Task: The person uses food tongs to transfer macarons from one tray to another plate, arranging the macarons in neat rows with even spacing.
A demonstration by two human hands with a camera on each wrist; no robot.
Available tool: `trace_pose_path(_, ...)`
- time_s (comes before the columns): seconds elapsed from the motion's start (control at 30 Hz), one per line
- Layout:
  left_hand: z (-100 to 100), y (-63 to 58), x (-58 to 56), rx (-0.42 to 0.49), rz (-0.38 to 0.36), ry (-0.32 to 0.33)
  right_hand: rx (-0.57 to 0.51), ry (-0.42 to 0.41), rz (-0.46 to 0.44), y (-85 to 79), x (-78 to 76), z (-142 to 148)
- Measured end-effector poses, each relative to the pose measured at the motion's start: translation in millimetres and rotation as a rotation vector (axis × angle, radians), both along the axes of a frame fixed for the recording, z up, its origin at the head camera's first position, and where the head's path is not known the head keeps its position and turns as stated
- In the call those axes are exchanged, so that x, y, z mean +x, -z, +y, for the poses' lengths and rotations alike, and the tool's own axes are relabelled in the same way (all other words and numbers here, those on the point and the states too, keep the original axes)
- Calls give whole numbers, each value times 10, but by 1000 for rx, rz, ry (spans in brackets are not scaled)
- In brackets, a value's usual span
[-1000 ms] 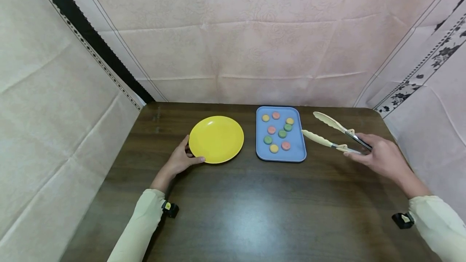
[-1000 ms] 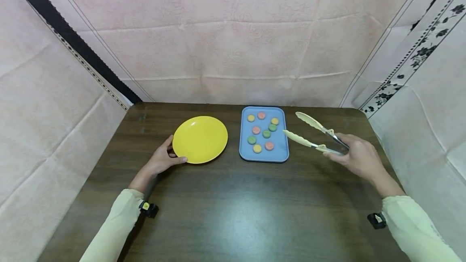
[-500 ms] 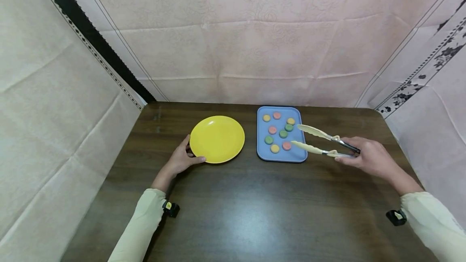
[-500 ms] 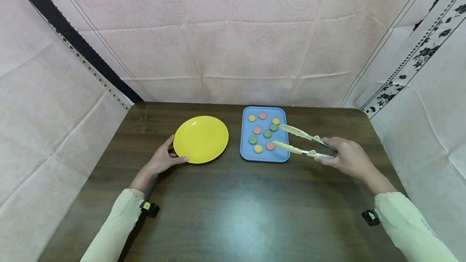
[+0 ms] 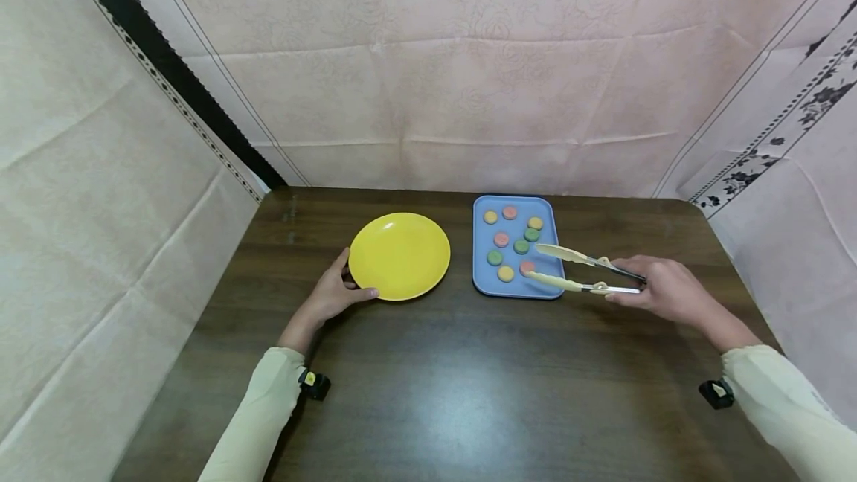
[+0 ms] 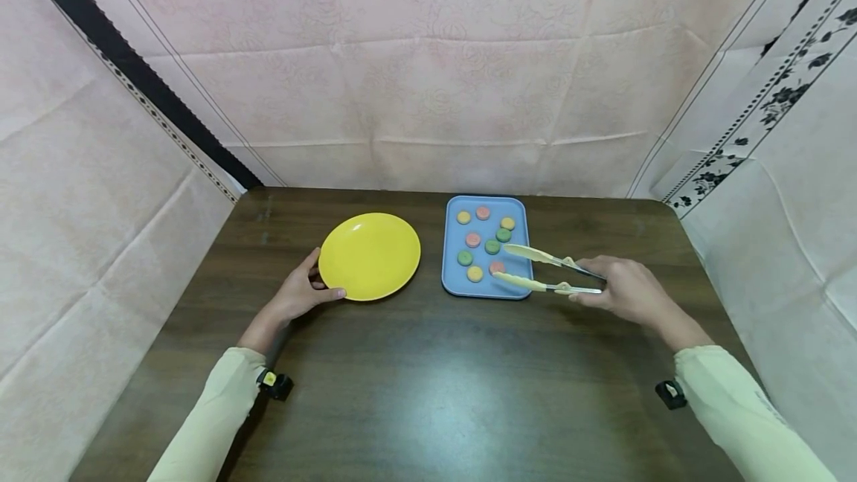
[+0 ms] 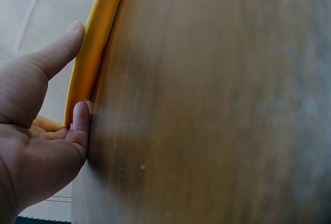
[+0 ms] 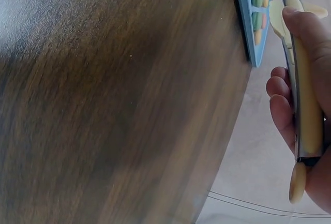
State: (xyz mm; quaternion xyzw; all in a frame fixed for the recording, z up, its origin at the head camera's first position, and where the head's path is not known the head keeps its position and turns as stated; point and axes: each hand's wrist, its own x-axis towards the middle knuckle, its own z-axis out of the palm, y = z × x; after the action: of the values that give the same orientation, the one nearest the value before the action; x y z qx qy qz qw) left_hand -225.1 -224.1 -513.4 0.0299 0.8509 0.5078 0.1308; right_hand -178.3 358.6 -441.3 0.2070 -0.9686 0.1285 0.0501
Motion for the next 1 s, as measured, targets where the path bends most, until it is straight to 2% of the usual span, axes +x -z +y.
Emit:
trace_pose_path(0.37,4,-2,0,-8,-9,-7,11,-16,-45,51,-64,-56)
trace_pose_path(0.63,-5,18,-22,-12,-1,-5,29,-29,-37,52,-73,-79)
trace_pose_path(1.0,-1,-1,5,-8,-2,-3,36,-36,-15,79,-40,-81)
